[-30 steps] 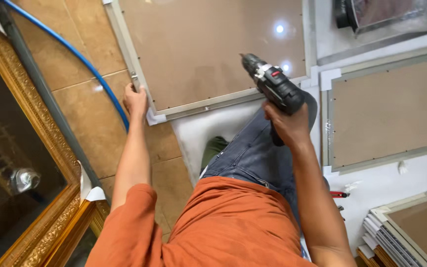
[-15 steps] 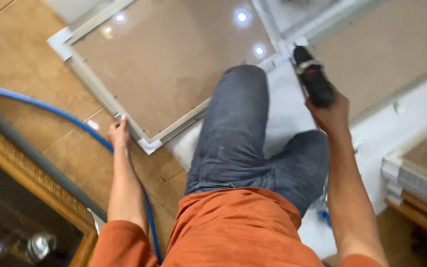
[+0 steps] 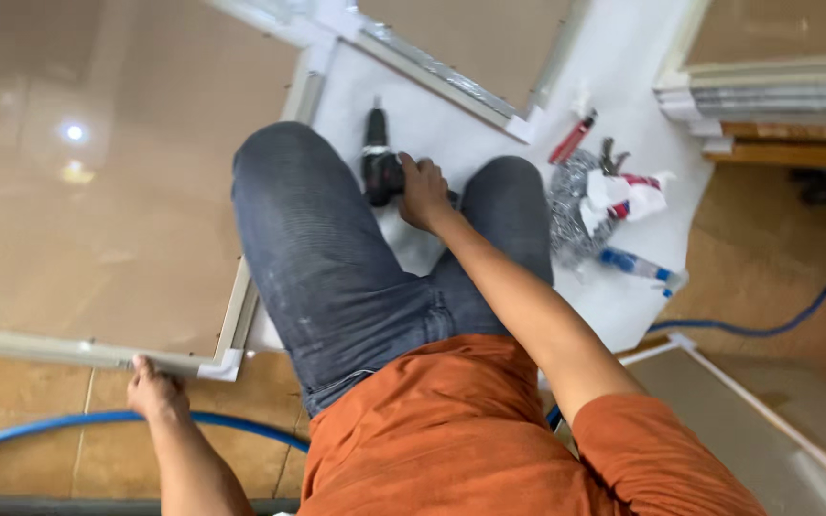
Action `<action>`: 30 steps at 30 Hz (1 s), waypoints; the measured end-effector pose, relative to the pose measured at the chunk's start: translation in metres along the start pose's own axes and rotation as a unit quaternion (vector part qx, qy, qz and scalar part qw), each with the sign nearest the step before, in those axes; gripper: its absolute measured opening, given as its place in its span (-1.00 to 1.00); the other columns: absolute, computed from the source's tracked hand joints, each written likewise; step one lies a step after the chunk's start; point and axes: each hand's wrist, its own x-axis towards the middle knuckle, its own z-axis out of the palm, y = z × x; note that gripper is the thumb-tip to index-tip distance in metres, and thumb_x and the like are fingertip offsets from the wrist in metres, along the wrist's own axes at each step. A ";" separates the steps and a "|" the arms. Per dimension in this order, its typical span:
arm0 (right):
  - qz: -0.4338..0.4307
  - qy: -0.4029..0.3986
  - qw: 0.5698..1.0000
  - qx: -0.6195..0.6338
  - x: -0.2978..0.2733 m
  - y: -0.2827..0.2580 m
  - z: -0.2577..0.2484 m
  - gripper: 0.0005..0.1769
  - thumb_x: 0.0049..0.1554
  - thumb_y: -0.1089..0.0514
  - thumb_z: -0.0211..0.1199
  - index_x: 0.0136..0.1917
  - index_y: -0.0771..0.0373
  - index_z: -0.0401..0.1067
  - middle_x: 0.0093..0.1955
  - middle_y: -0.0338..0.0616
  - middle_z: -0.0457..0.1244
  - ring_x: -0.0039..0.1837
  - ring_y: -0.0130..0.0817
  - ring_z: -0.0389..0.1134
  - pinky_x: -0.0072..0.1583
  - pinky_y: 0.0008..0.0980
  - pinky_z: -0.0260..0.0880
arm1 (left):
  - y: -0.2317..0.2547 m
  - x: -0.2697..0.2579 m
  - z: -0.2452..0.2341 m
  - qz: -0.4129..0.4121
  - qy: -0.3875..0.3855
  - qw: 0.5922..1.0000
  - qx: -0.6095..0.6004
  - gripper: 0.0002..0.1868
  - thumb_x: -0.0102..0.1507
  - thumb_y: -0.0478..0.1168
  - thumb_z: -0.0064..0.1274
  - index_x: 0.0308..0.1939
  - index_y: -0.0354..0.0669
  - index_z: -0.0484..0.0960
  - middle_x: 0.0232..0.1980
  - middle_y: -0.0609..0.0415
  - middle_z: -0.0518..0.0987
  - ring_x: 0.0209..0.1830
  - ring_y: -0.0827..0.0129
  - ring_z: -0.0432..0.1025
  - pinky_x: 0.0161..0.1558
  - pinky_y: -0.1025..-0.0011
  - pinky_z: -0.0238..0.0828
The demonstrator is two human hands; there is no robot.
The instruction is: The person assembles a picture frame by placing a backing board into a metal frame, securing it with a utility knife and a drill, and attaching a glass pane. The person uses a metal ruler to measure and align components before fastening them.
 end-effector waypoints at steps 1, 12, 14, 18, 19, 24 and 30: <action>-0.036 0.055 0.998 0.024 0.001 0.016 -0.011 -0.20 -0.07 0.25 0.33 0.44 0.23 0.20 0.24 0.27 0.23 0.26 0.23 0.22 0.25 0.15 0.24 | 0.005 -0.007 0.003 -0.008 0.032 0.998 0.058 -0.56 0.44 0.11 0.18 0.06 -0.18 0.51 -0.26 0.02 0.53 -0.45 0.30 0.32 -0.51 0.32 0.23; 0.360 0.181 0.888 0.222 0.001 0.300 -0.119 -0.64 0.03 0.06 0.30 -0.10 0.45 0.56 -0.20 0.15 0.43 -0.19 -0.17 0.47 -0.11 -0.22 0.45 | 0.034 -0.066 0.063 -0.018 -0.037 0.992 -0.121 -0.82 0.48 -0.21 0.00 -0.18 -0.10 0.35 -0.30 0.16 0.35 -0.37 0.43 0.28 -0.38 0.45 0.20; 0.356 0.113 0.907 0.195 0.016 0.314 -0.120 -0.61 0.13 0.02 0.25 -0.11 0.45 0.59 -0.21 0.15 0.42 -0.19 -0.15 0.48 -0.09 -0.22 0.43 | 0.029 -0.078 0.079 -0.029 -0.165 0.963 -0.210 -0.78 0.51 -0.26 -0.05 -0.22 -0.08 0.29 -0.32 0.16 0.27 -0.36 0.43 0.22 -0.35 0.47 0.13; 0.389 0.157 0.906 0.059 0.042 0.297 -0.125 -0.40 0.04 -0.07 0.42 -0.02 0.59 0.42 -0.12 0.26 0.40 -0.10 0.00 0.47 -0.06 -0.15 0.47 | 0.032 -0.086 0.097 0.010 -0.230 0.953 -0.198 -0.79 0.30 -0.50 -0.26 -0.09 -0.14 0.37 -0.25 0.13 0.31 -0.27 0.39 0.25 -0.22 0.46 0.20; 0.409 0.155 0.895 0.087 0.047 0.291 -0.130 -0.44 -0.04 -0.02 0.39 0.04 0.49 0.42 -0.11 0.22 0.40 -0.10 -0.02 0.48 -0.09 -0.15 0.49 | 0.030 -0.087 0.100 0.012 -0.192 0.966 -0.172 -0.74 0.31 -0.50 -0.24 0.00 -0.16 0.43 -0.26 0.13 0.33 -0.29 0.41 0.25 -0.24 0.47 0.21; 0.426 0.023 0.904 0.024 0.048 0.272 -0.140 -0.56 0.15 -0.02 0.26 0.01 0.46 0.39 -0.03 0.11 0.38 0.01 -0.09 0.45 0.00 -0.19 0.46 | 0.013 -0.092 0.072 0.003 -0.117 0.971 -0.210 -0.67 0.29 -0.39 -0.07 0.15 -0.26 0.52 -0.29 0.12 0.41 -0.34 0.42 0.27 -0.27 0.46 0.21; 0.379 0.190 0.895 0.139 0.066 0.225 -0.164 -0.73 0.40 0.01 -0.13 0.23 0.17 0.25 0.16 -0.17 0.33 0.17 -0.37 0.37 0.13 -0.26 0.39 | -0.045 -0.072 0.030 0.034 0.004 0.961 -0.276 -0.84 0.31 -0.16 0.20 -0.24 -0.12 0.56 -0.50 0.20 0.39 -0.59 0.47 0.22 -0.52 0.50 0.10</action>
